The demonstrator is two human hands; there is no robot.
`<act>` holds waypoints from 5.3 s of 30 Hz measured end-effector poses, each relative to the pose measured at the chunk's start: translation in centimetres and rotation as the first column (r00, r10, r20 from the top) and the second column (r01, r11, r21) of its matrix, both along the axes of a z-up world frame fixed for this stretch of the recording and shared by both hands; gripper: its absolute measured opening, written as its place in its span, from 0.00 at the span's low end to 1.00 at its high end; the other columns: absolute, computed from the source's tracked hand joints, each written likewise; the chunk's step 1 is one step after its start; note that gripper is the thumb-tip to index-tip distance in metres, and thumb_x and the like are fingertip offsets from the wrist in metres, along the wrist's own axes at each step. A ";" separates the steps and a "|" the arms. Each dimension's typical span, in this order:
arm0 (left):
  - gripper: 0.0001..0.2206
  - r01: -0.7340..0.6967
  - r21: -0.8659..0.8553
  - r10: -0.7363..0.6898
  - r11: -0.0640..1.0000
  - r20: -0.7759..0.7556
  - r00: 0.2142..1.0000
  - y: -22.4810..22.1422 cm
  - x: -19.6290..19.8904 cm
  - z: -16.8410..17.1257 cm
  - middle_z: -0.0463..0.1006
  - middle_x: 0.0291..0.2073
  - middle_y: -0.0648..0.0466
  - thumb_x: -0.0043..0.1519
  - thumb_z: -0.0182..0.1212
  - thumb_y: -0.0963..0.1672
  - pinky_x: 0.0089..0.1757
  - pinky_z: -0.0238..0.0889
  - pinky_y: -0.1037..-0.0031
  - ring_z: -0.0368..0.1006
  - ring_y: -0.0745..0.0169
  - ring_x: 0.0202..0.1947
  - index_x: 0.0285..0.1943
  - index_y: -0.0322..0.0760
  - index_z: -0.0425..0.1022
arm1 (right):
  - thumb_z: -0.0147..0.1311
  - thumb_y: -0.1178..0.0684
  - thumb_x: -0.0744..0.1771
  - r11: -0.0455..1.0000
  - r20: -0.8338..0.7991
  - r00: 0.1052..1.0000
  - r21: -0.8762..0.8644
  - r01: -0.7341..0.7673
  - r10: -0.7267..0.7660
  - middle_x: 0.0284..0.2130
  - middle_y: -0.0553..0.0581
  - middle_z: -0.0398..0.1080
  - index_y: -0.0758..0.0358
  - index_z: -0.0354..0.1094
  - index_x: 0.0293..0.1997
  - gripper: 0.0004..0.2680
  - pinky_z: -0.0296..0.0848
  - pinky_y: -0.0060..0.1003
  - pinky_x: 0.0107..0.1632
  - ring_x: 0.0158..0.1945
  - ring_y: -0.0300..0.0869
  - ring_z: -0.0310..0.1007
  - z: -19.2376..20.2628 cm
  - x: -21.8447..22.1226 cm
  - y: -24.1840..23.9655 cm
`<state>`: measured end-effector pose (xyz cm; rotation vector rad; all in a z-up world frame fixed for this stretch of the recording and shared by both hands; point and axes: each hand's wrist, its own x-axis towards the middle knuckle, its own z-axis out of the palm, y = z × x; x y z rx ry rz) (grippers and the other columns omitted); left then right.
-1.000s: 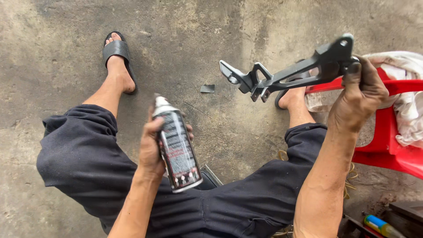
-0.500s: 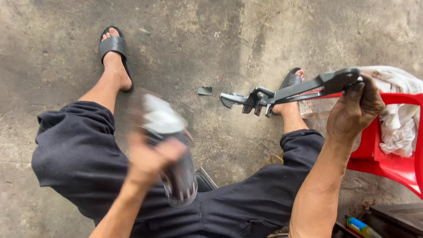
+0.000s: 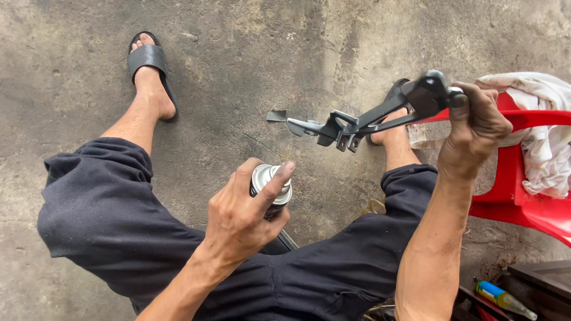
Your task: The person holds a metal motorcycle part and applies spray paint from a can, rotating the object to coat all surfaces while a second person helps hold the part steady with a cloth.
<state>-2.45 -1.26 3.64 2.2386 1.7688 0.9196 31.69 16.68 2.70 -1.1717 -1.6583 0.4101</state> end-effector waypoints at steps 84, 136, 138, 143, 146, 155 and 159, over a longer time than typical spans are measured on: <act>0.33 0.026 -0.471 0.266 0.882 0.542 0.797 5.4 0.5 -5.8 0.72 0.47 0.49 0.56 0.64 0.47 0.38 0.80 0.69 0.75 0.62 0.37 0.73 0.59 0.57 | 0.57 0.62 0.78 0.954 0.475 0.879 0.244 -0.172 0.037 0.41 0.63 0.75 0.76 0.80 0.53 0.06 0.63 0.50 0.56 0.50 0.57 0.59 1.8 -6.3 -2.3; 0.39 0.236 -0.089 -0.212 0.968 0.221 0.952 -0.3 -1.9 -5.4 0.71 0.55 0.43 0.56 0.71 0.45 0.35 0.77 0.68 0.76 0.55 0.41 0.78 0.57 0.54 | 0.64 0.60 0.72 0.915 -0.219 0.951 -0.384 0.120 -0.217 0.42 0.48 0.79 0.64 0.78 0.52 0.05 0.81 0.21 0.57 0.46 0.28 0.78 -5.7 4.3 2.0; 0.38 0.121 -0.073 -0.101 0.990 0.241 0.965 0.5 -2.4 -5.6 0.71 0.55 0.43 0.58 0.70 0.46 0.32 0.78 0.71 0.76 0.58 0.35 0.77 0.60 0.53 | 0.65 0.60 0.72 0.912 -0.231 0.947 -0.392 0.119 -0.223 0.41 0.48 0.79 0.64 0.78 0.52 0.05 0.81 0.21 0.57 0.45 0.28 0.78 -6.1 4.6 2.1; 0.40 -0.157 -0.188 0.228 0.970 0.454 0.861 0.6 -3.2 -4.3 0.68 0.58 0.44 0.58 0.70 0.46 0.46 0.79 0.67 0.79 0.53 0.47 0.78 0.60 0.50 | 0.67 0.57 0.68 0.839 -0.311 0.876 -0.517 0.171 -0.370 0.36 0.43 0.79 0.60 0.79 0.50 0.07 0.75 0.18 0.45 0.39 0.25 0.76 -8.8 6.3 3.6; 0.38 -0.218 -0.206 0.289 0.954 0.438 0.851 -0.3 -2.6 -3.5 0.70 0.55 0.49 0.55 0.72 0.47 0.53 0.68 0.68 0.74 0.57 0.51 0.76 0.52 0.56 | 0.68 0.60 0.63 0.759 -0.360 0.780 -0.614 0.214 -0.511 0.28 0.47 0.76 0.58 0.79 0.40 0.05 0.71 0.27 0.30 0.30 0.31 0.74 -14.6 7.8 4.8; 0.45 -0.053 -0.174 0.164 0.983 0.726 0.668 0.1 1.5 -4.9 0.69 0.56 0.34 0.52 0.75 0.43 0.58 0.63 0.44 0.72 0.38 0.55 0.80 0.47 0.53 | 0.62 0.64 0.63 0.460 -0.555 0.421 -0.831 -0.313 -0.718 0.30 0.58 0.66 0.68 0.63 0.42 0.10 0.66 0.26 0.33 0.28 0.37 0.64 -7.4 -4.4 -0.6; 0.42 -0.045 -0.203 0.179 0.978 0.711 0.681 0.3 2.8 -5.2 0.71 0.52 0.39 0.51 0.76 0.44 0.52 0.67 0.50 0.75 0.41 0.49 0.77 0.46 0.57 | 0.60 0.67 0.63 0.418 -0.565 0.306 -0.800 -0.431 -0.766 0.33 0.59 0.64 0.68 0.61 0.40 0.09 0.67 0.30 0.35 0.31 0.40 0.63 -15.9 -3.6 -0.2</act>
